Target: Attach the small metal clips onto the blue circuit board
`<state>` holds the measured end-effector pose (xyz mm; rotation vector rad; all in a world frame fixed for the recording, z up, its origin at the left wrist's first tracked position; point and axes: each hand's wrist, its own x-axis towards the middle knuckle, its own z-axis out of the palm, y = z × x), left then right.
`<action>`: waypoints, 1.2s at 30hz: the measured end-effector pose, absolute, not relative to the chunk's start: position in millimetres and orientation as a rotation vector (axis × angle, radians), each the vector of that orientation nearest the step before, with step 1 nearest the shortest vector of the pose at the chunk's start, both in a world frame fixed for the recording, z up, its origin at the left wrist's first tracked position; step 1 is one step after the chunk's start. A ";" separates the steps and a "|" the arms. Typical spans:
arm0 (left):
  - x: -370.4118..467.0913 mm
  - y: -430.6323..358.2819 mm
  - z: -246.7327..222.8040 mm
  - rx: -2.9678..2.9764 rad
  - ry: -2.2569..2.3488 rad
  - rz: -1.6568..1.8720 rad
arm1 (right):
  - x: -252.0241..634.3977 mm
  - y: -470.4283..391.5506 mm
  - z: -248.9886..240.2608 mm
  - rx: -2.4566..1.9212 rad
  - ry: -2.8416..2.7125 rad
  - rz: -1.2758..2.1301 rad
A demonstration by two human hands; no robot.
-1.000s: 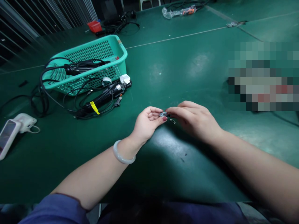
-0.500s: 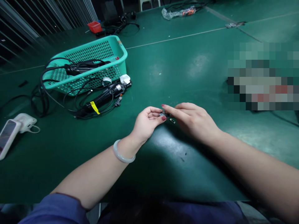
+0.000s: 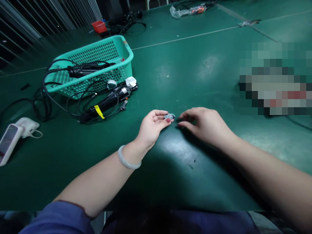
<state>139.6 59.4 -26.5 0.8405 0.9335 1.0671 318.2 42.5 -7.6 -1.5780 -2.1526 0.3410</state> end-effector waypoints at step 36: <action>140.2 57.9 -25.0 0.906 0.973 1.060 | 318.9 45.9 -14.8 -1.447 -2.414 0.412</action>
